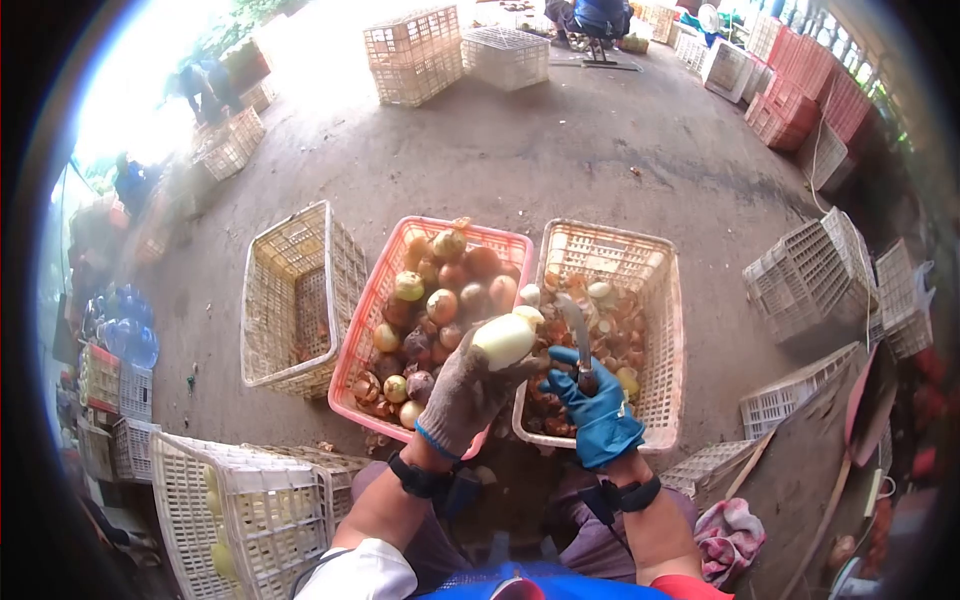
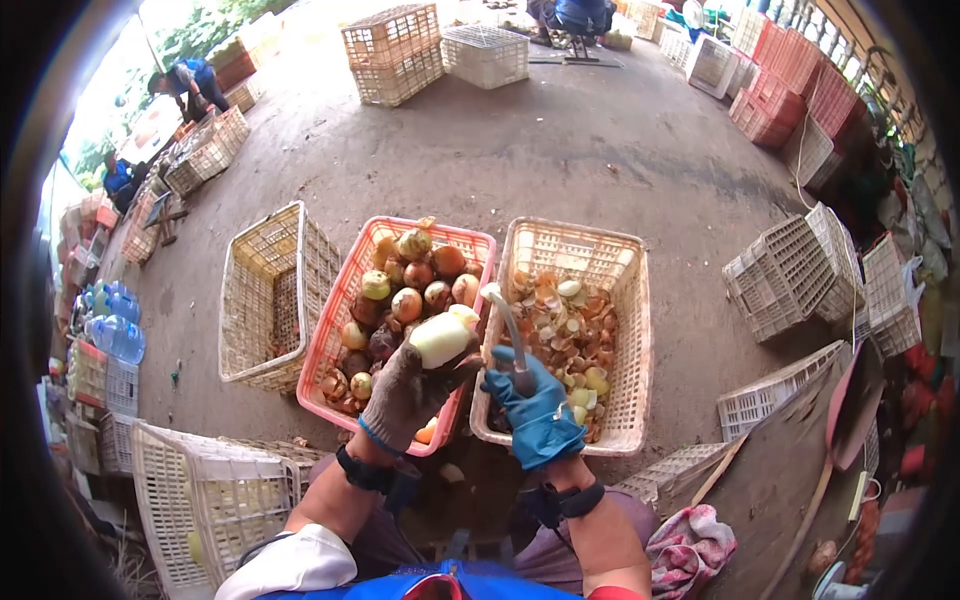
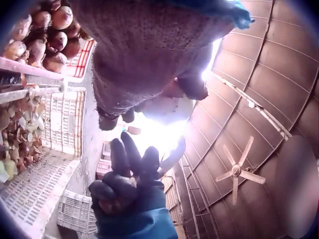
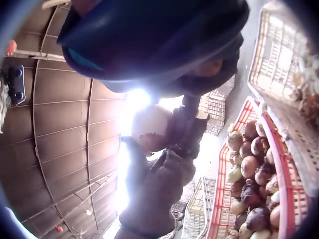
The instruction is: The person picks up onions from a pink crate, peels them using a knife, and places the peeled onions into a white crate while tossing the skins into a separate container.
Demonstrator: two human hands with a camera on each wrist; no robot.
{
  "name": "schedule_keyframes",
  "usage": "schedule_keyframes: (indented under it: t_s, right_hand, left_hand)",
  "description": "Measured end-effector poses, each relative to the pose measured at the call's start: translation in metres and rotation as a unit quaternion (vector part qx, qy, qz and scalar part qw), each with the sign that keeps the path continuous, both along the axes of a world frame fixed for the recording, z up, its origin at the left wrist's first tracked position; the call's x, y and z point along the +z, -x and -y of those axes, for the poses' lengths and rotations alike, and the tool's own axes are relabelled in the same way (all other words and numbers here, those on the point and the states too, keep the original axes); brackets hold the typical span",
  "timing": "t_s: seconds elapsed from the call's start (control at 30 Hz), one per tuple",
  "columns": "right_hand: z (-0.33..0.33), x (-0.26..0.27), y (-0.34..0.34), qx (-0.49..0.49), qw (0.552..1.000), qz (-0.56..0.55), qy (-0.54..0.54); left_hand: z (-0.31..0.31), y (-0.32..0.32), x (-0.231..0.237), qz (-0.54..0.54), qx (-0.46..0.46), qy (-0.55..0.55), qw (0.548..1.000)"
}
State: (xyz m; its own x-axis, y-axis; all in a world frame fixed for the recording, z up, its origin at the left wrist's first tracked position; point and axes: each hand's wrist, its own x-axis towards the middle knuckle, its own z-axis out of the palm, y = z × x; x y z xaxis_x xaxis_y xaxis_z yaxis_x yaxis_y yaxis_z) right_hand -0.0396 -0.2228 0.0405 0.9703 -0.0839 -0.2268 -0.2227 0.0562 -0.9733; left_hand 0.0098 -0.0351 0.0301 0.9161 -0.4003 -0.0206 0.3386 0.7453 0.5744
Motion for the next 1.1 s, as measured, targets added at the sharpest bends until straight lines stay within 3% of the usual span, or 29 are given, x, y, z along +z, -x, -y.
schedule_keyframes:
  t_s: [0.03, 0.13, 0.27, 0.3, 0.4, 0.5, 0.57, 0.73, 0.83, 0.9, 1.03, 1.1]
  right_hand:
    - [0.0, -0.006, -0.002, -0.009, 0.999, 0.049, -0.014]
    - [-0.005, -0.009, -0.003, -0.048, 0.996, 0.06, 0.033]
    - [-0.013, -0.014, 0.003, -0.048, 0.926, 0.205, 0.312]
    - [-0.014, -0.008, 0.005, -0.03, 0.948, 0.164, 0.273]
    - [-0.022, -0.001, 0.007, -0.032, 0.938, 0.165, 0.302]
    - [-0.025, -0.005, 0.004, -0.03, 0.931, 0.182, 0.315]
    - [-0.026, -0.009, 0.003, -0.028, 0.929, 0.18, 0.323]
    - [-0.03, -0.01, 0.003, -0.031, 0.926, 0.161, 0.34]
    - [-0.034, -0.02, 0.0, -0.056, 0.925, 0.198, 0.318]
    - [-0.035, -0.022, 0.001, -0.047, 0.958, 0.118, 0.257]
    - [-0.032, -0.02, 0.002, -0.026, 0.976, 0.062, 0.208]
    - [-0.021, -0.02, 0.002, 0.022, 0.999, -0.017, 0.042]
  left_hand:
    - [0.001, 0.002, -0.003, -0.017, -0.009, 0.003, 1.0]
    - [0.007, 0.009, -0.016, -0.056, -0.037, 0.086, 0.994]
    - [0.009, 0.007, -0.015, -0.088, -0.025, 0.107, 0.99]
    - [0.007, 0.005, -0.016, -0.093, -0.039, 0.116, 0.988]
    - [-0.002, 0.003, -0.034, -0.19, -0.045, 0.183, 0.964]
    - [-0.002, 0.0, -0.036, -0.133, -0.089, 0.253, 0.954]
    - [0.004, 0.003, -0.03, -0.147, -0.048, 0.292, 0.944]
    - [0.007, 0.002, -0.023, -0.08, -0.019, 0.236, 0.968]
    - [0.007, 0.003, -0.017, -0.086, -0.014, 0.193, 0.977]
    - [0.015, 0.004, -0.001, -0.059, 0.041, 0.062, 0.995]
    - [0.015, 0.006, -0.006, 0.004, 0.037, 0.012, 0.999]
    - [0.017, 0.005, -0.002, -0.001, 0.051, 0.015, 0.999]
